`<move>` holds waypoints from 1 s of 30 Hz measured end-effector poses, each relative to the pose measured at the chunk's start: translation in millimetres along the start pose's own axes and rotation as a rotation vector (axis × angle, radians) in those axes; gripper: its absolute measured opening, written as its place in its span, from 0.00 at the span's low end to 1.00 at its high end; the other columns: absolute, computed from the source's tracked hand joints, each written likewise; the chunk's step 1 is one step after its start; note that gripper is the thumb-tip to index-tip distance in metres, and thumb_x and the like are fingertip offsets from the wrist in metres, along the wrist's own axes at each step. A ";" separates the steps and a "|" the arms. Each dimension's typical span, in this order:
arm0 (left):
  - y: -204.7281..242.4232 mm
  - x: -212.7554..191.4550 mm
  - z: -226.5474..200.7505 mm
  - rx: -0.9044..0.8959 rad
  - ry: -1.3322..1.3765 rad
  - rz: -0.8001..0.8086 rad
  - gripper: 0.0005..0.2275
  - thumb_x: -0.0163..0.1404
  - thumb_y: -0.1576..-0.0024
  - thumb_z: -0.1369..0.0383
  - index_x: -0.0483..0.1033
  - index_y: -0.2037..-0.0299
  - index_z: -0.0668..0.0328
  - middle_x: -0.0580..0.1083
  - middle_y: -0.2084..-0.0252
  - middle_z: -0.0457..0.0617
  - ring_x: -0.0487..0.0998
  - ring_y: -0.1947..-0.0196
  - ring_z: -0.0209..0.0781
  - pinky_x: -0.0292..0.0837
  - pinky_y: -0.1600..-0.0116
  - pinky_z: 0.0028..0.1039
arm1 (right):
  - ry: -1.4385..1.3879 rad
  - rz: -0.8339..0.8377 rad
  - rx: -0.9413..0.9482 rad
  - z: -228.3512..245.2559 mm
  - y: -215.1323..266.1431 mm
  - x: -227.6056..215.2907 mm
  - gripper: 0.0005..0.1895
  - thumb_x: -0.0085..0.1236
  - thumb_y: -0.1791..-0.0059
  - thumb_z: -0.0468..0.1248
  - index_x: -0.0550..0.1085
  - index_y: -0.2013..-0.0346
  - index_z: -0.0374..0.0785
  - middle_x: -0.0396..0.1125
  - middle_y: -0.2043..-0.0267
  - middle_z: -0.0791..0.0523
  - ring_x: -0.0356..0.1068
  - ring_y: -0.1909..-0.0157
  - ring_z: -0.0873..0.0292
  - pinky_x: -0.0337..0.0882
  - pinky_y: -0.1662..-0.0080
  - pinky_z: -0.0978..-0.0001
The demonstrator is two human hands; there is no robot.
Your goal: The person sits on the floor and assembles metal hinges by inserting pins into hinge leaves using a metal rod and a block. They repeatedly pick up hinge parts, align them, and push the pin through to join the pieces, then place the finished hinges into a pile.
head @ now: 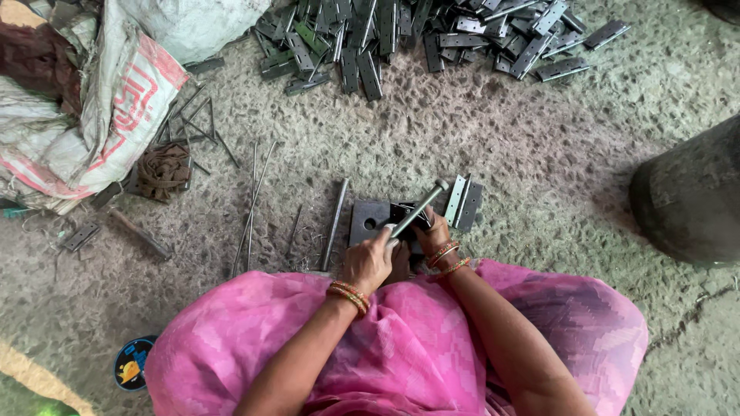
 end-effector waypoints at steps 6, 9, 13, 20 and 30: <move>-1.6 -1.2 30.8 -0.219 0.072 -0.026 0.10 0.52 0.38 0.66 0.79 0.50 0.56 0.77 0.77 0.57 0.80 0.78 0.55 0.71 0.75 0.42 | -0.040 0.003 0.066 -2.3 -2.0 0.8 0.17 0.67 0.52 0.30 0.73 0.51 0.38 0.77 0.60 0.53 0.73 0.59 0.66 0.75 0.57 0.69; -2.2 -39.2 12.8 -0.037 0.231 -0.291 0.10 0.50 0.36 0.67 0.76 0.48 0.63 0.77 0.73 0.57 0.81 0.76 0.53 0.72 0.73 0.38 | -0.060 -0.014 0.057 -5.4 -4.5 2.1 0.19 0.67 0.53 0.29 0.73 0.49 0.37 0.77 0.60 0.53 0.69 0.57 0.68 0.74 0.55 0.69; 4.7 -53.5 -12.0 0.198 0.401 -0.413 0.15 0.45 0.32 0.68 0.70 0.39 0.69 0.79 0.64 0.59 0.84 0.68 0.53 0.77 0.68 0.35 | -0.022 -0.024 0.070 -14.0 -2.0 -2.1 0.25 0.67 0.53 0.30 0.70 0.43 0.37 0.77 0.58 0.53 0.72 0.57 0.68 0.74 0.55 0.70; -1.8 11.0 25.1 -0.114 0.003 0.051 0.11 0.52 0.39 0.64 0.78 0.49 0.54 0.77 0.78 0.58 0.80 0.77 0.58 0.72 0.73 0.43 | -0.023 0.008 0.013 -11.4 3.2 -0.7 0.24 0.66 0.53 0.30 0.72 0.42 0.38 0.78 0.59 0.52 0.73 0.56 0.68 0.75 0.55 0.70; 18.1 -48.4 26.7 0.050 0.289 -0.438 0.12 0.49 0.33 0.63 0.75 0.47 0.63 0.78 0.66 0.60 0.82 0.71 0.57 0.75 0.70 0.39 | 0.048 -0.043 0.038 -27.4 1.0 3.5 0.30 0.68 0.54 0.34 0.68 0.39 0.35 0.76 0.60 0.51 0.71 0.60 0.68 0.74 0.58 0.70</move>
Point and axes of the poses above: each hand's wrist, its own y-axis away from the middle knuckle, its own x-axis out of the palm, z = x × y, the point moved 8 cm from there along -y, towards the middle knuckle
